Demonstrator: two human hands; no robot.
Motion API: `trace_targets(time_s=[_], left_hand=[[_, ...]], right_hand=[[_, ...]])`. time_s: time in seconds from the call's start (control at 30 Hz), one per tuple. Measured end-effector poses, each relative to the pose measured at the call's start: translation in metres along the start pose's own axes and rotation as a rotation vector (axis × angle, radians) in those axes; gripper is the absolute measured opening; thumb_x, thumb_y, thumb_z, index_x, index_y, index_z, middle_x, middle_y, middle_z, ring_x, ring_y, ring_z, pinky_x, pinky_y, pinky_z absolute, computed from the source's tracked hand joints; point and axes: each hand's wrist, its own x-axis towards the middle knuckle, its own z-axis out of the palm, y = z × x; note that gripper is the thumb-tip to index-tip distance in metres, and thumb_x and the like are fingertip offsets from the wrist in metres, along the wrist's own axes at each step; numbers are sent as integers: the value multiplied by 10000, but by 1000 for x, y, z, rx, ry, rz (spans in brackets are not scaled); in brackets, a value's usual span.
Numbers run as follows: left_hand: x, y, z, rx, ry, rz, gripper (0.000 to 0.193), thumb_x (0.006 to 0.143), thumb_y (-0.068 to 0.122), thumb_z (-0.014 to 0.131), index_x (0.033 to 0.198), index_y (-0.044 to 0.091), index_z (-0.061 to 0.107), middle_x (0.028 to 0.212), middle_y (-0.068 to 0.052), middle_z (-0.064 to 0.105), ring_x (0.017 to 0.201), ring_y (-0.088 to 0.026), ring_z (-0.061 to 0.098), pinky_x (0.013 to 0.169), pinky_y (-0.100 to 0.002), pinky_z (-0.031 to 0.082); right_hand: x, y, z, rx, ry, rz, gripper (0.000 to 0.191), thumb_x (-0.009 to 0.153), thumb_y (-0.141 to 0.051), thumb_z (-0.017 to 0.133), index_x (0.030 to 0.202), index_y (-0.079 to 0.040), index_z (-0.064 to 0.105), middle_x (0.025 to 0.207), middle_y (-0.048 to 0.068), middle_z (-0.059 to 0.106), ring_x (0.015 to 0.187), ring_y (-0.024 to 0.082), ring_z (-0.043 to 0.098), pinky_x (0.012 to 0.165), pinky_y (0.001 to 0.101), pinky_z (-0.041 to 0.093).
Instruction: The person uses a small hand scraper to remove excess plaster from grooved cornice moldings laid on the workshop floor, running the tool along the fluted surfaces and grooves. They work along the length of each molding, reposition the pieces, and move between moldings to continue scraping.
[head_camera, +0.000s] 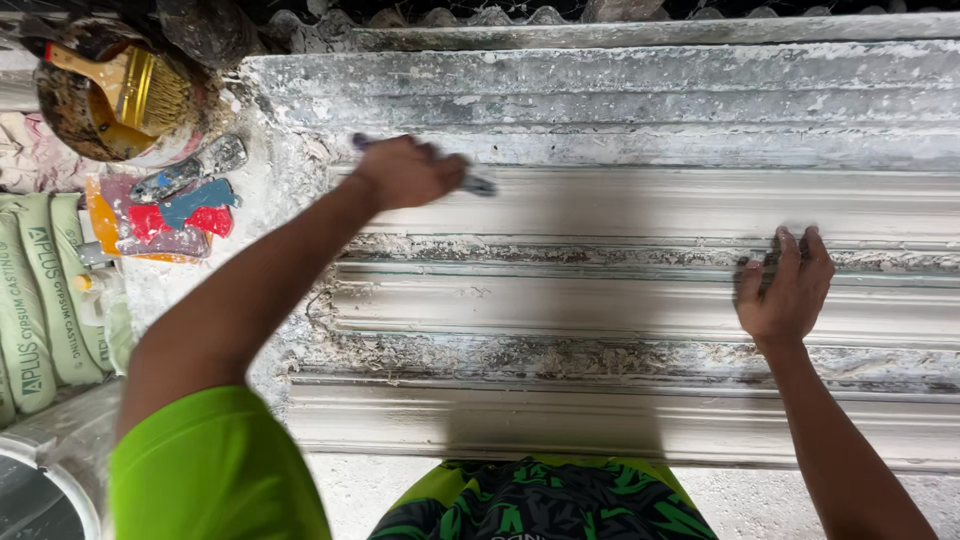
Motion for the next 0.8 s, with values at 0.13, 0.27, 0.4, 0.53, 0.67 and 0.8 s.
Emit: trace_targets(time_s=[0.13, 0.27, 0.4, 0.53, 0.67, 0.8], left_hand=[[9, 3, -15, 180, 234, 126, 271, 1007, 157, 578, 1277, 134, 593, 1244, -46, 614, 840, -191, 733, 637, -319, 615], [-35, -25, 4, 189, 310, 85, 404, 926, 127, 573, 1329, 149, 559, 1405, -21, 581, 820, -205, 752, 607, -309, 639], [-19, -10, 18, 121, 491, 61, 413, 1015, 256, 526, 1357, 29, 568, 1152, -74, 729, 764, -216, 752, 571, -367, 627], [23, 54, 14, -112, 647, -294, 310, 957, 195, 592, 1198, 14, 661, 814, -111, 763, 700, -281, 740, 558, -437, 595], [-21, 154, 40, -497, 815, -624, 407, 1030, 62, 548, 1424, 167, 543, 1197, -141, 643, 772, -207, 709, 468, -334, 549], [-77, 275, 59, -1026, 938, -945, 206, 1044, 229, 557, 1162, 100, 665, 1193, -120, 651, 800, -286, 717, 583, -421, 607]], right_hand=[[1, -2, -6, -32, 6, -37, 487, 1140, -318, 500, 1470, 33, 570, 1514, 365, 457, 1391, 493, 471, 1186, 602, 412], [-3, 0, -4, -63, 17, -43, 466, 1121, -285, 530, 1463, 26, 586, 1520, 356, 461, 1373, 487, 488, 1193, 592, 419], [-3, 3, 2, 25, 99, -92, 457, 1078, -206, 599, 1477, 17, 605, 1508, 347, 500, 1306, 475, 537, 1115, 555, 451], [1, 4, 10, -38, 124, -158, 403, 1073, -196, 669, 1405, 24, 608, 1348, 278, 550, 1241, 436, 546, 1078, 532, 454], [10, -4, 18, -67, 194, -274, 403, 1053, -228, 586, 1345, 51, 585, 1318, 298, 534, 1139, 408, 540, 1036, 481, 426], [22, -30, 12, 69, 70, -367, 384, 1029, -186, 532, 1302, 82, 567, 1250, 264, 553, 1150, 391, 560, 1044, 469, 457]])
